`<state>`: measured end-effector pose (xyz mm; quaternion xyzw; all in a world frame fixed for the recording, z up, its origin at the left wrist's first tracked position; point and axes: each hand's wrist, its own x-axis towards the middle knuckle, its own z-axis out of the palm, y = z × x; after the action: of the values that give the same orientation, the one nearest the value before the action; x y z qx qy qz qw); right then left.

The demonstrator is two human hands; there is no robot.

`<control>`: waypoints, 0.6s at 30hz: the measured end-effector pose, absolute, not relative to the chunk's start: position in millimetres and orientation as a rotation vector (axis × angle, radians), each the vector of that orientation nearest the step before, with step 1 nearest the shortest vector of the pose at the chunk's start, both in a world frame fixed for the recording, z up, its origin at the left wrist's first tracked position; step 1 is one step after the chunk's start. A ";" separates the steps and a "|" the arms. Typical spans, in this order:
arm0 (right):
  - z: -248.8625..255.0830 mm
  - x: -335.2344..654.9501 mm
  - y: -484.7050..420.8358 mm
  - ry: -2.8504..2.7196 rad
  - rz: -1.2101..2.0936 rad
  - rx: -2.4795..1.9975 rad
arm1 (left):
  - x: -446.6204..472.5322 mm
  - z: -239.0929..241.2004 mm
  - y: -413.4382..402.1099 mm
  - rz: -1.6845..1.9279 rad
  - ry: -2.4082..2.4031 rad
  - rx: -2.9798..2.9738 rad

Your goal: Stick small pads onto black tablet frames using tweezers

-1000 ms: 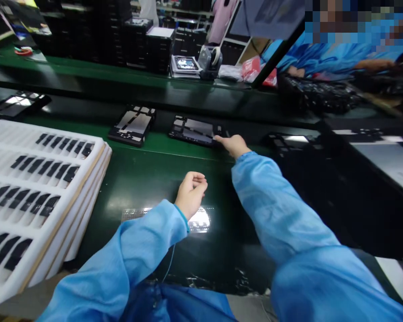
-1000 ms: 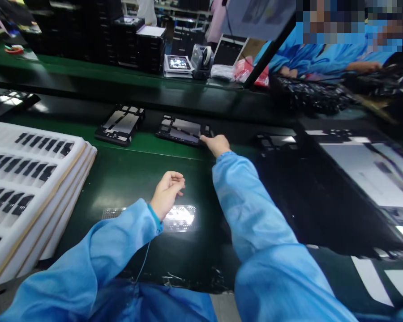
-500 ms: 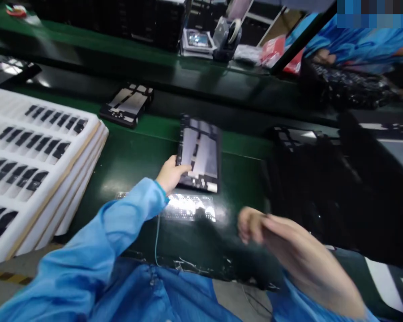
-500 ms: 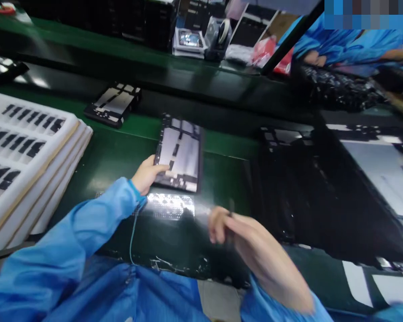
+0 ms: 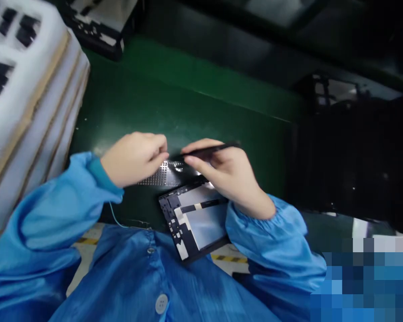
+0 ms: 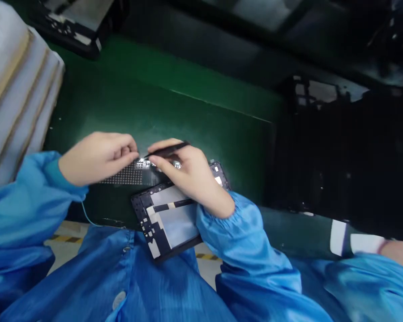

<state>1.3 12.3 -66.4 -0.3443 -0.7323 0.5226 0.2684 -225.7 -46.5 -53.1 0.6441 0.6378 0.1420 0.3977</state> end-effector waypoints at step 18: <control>-98.3 -9.6 38.8 -2.153 1.560 -0.918 | -233.3 -95.2 -26.2 0.264 1.574 1.723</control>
<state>-9.6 38.8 -98.3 -0.3221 -0.7551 0.5471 0.1635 -233.3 -26.2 -95.2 0.6768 0.6181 0.1035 0.3863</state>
